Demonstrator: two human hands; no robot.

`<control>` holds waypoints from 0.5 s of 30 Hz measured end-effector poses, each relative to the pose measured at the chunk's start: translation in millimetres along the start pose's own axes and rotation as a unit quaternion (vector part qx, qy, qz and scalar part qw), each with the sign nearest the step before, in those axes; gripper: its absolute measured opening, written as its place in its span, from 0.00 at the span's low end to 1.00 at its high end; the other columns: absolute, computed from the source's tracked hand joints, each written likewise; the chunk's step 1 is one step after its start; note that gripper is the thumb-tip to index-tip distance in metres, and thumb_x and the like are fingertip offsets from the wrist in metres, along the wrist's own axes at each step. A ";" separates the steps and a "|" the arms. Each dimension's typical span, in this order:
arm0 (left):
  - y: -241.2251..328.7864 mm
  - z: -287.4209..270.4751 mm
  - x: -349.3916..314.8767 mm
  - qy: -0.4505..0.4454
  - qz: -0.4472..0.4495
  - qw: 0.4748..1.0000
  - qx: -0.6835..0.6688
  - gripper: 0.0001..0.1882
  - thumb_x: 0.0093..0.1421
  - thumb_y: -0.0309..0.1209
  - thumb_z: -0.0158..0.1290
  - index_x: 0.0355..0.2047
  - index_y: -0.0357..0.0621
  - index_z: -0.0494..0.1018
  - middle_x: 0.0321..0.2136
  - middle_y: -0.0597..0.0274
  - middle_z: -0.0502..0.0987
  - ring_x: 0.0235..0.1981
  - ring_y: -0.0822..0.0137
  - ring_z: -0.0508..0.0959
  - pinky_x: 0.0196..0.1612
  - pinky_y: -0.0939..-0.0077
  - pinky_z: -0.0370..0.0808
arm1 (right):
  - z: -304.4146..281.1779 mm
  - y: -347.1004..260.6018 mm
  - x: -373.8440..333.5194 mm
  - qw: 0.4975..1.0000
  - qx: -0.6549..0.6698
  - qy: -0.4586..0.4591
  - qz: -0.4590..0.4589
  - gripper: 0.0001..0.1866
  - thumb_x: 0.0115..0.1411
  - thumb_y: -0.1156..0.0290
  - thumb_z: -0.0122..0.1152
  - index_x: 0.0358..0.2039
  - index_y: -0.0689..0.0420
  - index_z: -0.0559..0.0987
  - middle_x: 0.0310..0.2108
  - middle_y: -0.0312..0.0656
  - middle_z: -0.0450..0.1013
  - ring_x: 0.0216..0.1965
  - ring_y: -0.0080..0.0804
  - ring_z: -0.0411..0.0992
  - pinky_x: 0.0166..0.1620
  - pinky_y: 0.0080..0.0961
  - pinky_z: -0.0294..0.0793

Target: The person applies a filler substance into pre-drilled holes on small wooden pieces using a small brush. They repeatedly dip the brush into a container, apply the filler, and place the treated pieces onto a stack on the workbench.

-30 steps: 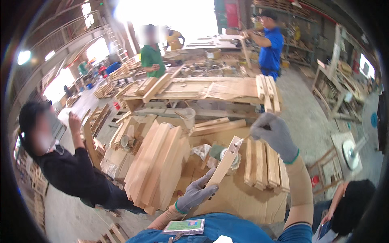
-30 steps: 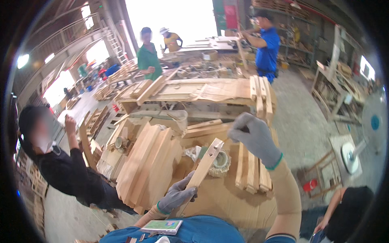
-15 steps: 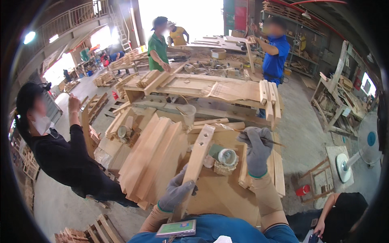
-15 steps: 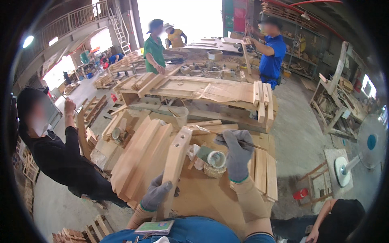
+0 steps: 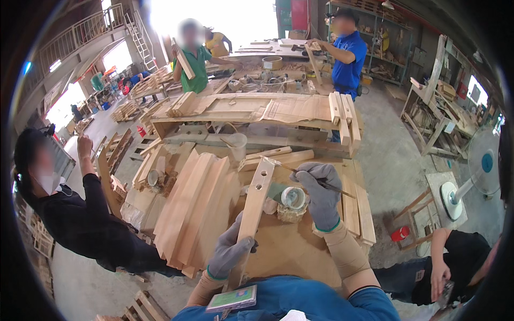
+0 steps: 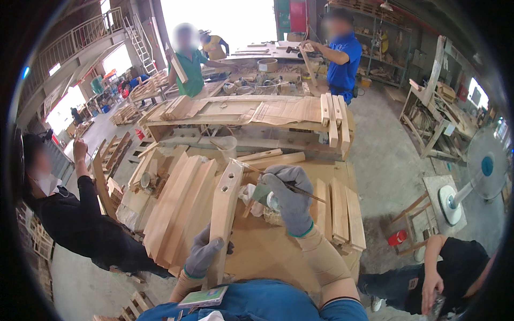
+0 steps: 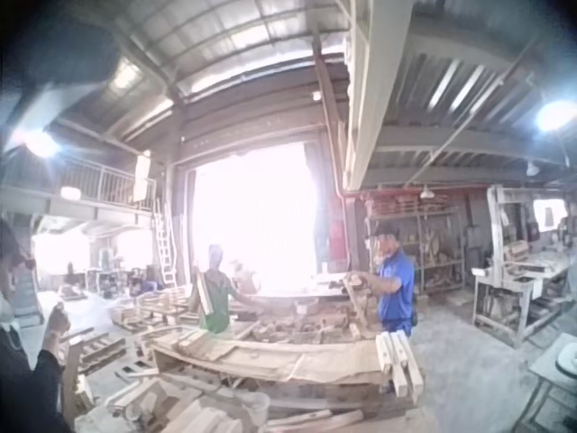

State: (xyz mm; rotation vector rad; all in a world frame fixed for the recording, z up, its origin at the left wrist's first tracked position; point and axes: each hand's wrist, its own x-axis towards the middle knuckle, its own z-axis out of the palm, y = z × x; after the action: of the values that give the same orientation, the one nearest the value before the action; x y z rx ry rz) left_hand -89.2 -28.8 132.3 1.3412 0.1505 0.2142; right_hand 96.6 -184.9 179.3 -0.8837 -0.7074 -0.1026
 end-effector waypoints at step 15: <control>-9.3 6.9 4.9 -0.015 -0.007 1.000 0.009 0.32 0.58 0.40 0.56 0.58 0.33 0.62 0.41 0.59 0.74 0.33 0.69 0.77 0.36 0.73 0.76 | -16.6 3.3 -12.5 0.996 -0.083 0.015 -0.028 0.14 0.50 0.91 0.60 0.28 0.60 0.68 0.38 0.47 0.75 0.40 0.31 0.75 0.45 0.26 0.76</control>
State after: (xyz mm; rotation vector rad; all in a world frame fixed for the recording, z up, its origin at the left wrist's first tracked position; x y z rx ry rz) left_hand -82.3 -36.2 124.8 1.3610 0.1368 0.1817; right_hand 96.9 -197.5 162.4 -1.0191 -0.7033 -0.2276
